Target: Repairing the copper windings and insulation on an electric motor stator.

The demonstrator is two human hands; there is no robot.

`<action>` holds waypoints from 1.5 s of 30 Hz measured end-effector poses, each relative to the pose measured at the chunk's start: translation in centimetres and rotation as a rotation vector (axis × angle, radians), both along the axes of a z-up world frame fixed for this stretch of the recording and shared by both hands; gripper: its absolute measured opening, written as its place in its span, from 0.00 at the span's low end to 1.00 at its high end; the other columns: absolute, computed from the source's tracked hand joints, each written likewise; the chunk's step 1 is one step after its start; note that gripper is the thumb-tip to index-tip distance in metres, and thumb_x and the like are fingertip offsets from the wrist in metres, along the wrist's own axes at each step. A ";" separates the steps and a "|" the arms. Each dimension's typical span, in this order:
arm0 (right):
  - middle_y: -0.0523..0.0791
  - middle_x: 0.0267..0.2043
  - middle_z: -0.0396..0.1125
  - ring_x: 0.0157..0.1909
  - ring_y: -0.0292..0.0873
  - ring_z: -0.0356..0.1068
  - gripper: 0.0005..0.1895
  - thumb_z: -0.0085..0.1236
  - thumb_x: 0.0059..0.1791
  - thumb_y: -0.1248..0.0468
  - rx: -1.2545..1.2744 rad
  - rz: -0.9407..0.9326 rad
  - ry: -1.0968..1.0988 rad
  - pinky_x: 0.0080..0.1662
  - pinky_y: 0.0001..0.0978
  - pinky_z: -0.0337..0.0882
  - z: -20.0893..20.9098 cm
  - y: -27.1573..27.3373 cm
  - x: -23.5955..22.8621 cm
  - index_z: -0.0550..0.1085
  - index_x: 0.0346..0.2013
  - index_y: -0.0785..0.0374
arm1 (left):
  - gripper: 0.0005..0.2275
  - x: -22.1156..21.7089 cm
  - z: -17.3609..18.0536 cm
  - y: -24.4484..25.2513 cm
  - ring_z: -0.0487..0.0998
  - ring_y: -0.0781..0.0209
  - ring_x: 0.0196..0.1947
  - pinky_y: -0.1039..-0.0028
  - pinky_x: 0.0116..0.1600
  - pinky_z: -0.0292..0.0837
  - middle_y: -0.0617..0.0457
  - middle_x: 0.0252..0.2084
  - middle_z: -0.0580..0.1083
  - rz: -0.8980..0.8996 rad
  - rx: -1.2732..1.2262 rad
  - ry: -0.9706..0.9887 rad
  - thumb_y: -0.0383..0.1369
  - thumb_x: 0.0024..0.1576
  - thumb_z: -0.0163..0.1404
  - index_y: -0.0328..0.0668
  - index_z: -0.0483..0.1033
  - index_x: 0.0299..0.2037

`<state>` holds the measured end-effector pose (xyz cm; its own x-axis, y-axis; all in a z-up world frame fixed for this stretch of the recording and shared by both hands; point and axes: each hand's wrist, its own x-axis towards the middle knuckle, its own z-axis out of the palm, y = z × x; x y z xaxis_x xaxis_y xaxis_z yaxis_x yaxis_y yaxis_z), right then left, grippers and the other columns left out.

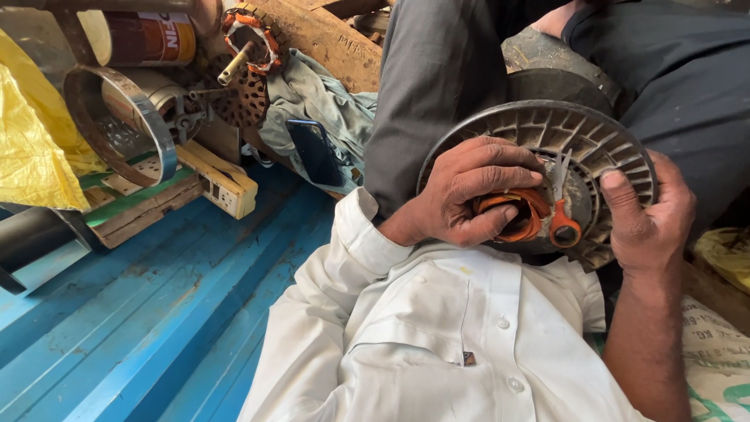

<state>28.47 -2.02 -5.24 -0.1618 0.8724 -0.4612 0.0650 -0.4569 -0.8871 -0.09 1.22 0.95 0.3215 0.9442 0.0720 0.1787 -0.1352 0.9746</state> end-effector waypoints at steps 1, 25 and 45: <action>0.43 0.44 0.73 0.44 0.32 0.71 0.17 0.62 0.63 0.56 0.012 0.005 -0.014 0.50 0.24 0.72 0.1 0.1 -0.1 0.74 0.54 0.69 | 0.18 0.0 0.0 0.0 0.80 0.53 0.52 0.67 0.57 0.78 0.47 0.55 0.76 0.001 0.004 0.002 0.34 0.54 0.56 0.42 0.78 0.54; 0.43 0.39 0.72 0.41 0.35 0.71 0.25 0.62 0.59 0.47 0.130 0.046 -0.304 0.47 0.30 0.72 1.6 1.8 -1.5 0.75 0.51 0.70 | 0.17 0.2 -0.2 -0.4 0.80 0.54 0.52 0.69 0.57 0.79 0.47 0.55 0.76 0.019 0.105 -0.003 0.34 0.56 0.55 0.39 0.77 0.55; 0.52 0.57 0.71 0.53 0.43 0.71 0.21 0.57 0.58 0.57 0.658 -0.134 -0.635 0.54 0.38 0.72 5.6 0.6 -3.9 0.72 0.61 0.66 | 0.17 -0.2 -0.7 -1.4 0.79 0.49 0.52 0.65 0.58 0.77 0.44 0.53 0.76 0.029 0.216 -0.041 0.33 0.55 0.55 0.36 0.77 0.53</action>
